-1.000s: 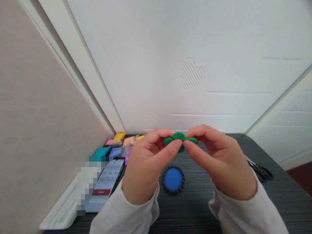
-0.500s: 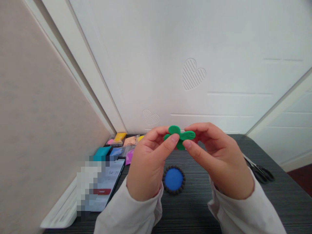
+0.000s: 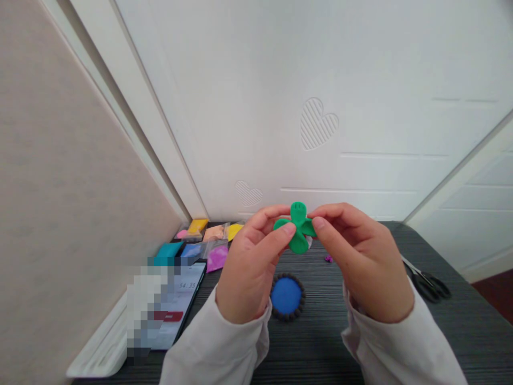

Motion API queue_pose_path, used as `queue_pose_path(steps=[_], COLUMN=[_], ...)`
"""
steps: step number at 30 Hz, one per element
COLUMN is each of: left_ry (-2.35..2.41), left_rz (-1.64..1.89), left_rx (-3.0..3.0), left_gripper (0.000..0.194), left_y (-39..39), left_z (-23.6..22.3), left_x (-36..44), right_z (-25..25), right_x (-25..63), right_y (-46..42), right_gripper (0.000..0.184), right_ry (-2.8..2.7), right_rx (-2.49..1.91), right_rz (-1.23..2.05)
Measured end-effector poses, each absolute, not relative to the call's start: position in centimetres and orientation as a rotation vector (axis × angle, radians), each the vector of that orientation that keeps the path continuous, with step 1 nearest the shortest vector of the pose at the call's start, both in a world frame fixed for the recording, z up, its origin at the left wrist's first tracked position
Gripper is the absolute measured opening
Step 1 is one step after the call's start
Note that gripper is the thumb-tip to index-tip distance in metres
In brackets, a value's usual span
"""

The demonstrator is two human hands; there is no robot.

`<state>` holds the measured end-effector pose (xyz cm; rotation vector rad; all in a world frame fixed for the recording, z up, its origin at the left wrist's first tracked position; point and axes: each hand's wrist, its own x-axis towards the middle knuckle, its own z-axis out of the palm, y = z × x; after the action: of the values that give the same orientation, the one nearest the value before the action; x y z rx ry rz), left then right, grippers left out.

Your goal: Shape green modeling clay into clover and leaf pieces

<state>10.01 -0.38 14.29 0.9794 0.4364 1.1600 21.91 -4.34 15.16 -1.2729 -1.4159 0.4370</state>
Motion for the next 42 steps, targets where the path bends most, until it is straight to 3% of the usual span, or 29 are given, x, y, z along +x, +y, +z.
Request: queue_pose_path(steps=[12, 25, 42], left_ry=[0.502, 0.458, 0.481], left_rz=[1.129, 1.178, 1.153], left_rx=[1.032, 1.010, 1.029], left_gripper=[0.017, 0.030, 0.031], left_y=[-0.3, -0.2, -0.3], left_z=[14.4, 14.6, 14.5], left_x=[9.3, 9.2, 9.1], right_z=[15.5, 15.2, 15.2], right_x=[22.3, 23.0, 23.8], right_y=[-4.2, -4.2, -4.2], right_gripper=[0.014, 0.026, 0.027], right_ry=[-1.457, -1.546, -1.690], right_rx=[-1.188, -1.062, -1.166], right_rz=[0.504, 0.720, 0.511])
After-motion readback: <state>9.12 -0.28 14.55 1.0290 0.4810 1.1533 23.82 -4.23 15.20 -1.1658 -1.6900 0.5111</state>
